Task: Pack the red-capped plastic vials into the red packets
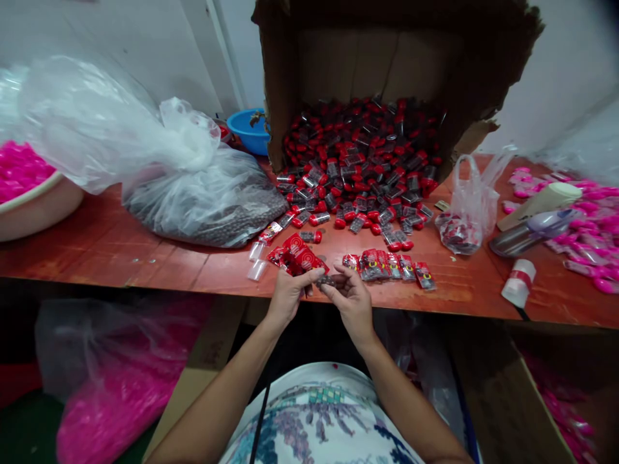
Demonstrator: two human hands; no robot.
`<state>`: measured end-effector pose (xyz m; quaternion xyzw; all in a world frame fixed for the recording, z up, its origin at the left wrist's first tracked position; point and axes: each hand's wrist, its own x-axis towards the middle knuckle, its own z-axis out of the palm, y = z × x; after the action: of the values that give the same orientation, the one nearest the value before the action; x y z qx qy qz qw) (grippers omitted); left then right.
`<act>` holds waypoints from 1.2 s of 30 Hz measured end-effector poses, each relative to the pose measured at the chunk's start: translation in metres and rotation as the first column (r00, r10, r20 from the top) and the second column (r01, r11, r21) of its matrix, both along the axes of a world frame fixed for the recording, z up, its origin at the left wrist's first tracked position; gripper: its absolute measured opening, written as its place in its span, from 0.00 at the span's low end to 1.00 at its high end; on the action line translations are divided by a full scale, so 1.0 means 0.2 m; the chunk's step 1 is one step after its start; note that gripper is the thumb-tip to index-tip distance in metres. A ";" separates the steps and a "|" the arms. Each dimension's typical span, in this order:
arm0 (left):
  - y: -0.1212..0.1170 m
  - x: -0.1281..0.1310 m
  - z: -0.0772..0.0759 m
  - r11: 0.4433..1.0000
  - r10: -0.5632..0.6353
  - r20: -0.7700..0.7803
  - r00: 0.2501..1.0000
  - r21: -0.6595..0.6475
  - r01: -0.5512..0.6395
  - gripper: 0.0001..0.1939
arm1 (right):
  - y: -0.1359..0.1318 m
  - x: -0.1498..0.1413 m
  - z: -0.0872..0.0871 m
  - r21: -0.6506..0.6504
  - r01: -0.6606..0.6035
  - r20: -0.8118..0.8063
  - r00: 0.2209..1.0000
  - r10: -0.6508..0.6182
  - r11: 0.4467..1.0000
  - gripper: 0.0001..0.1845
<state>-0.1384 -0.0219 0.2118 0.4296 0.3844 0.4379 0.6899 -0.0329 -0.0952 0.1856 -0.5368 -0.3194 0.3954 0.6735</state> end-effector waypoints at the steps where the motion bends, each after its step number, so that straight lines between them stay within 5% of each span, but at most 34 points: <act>1: 0.00 0.00 0.00 1.000 -0.003 -0.024 1.000 0.008 0.003 0.12 | 0.00 0.00 0.00 0.001 -0.004 0.033 0.999 0.004 1.000 0.23; 8: -0.01 0.00 0.01 0.999 -0.024 -0.147 0.989 0.035 0.029 0.15 | -0.01 0.01 -0.04 -0.008 -0.019 0.131 0.991 0.020 1.000 0.21; 20: -0.04 -0.01 -0.02 0.998 0.039 -0.020 0.999 -0.047 -0.040 0.13 | 0.01 0.03 -0.03 -0.014 -0.100 -0.177 0.980 0.096 0.995 0.18; 36: -0.05 0.00 -0.11 0.992 0.007 0.007 1.000 -0.124 -0.006 0.13 | 0.04 0.02 -0.10 -0.069 -0.001 -0.280 0.960 -0.018 0.998 0.16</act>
<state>-0.1382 -0.0318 0.1896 0.3832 0.4094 0.4170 0.7153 -0.0286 -0.0863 0.1659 -0.4996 -0.2046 0.4752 0.6948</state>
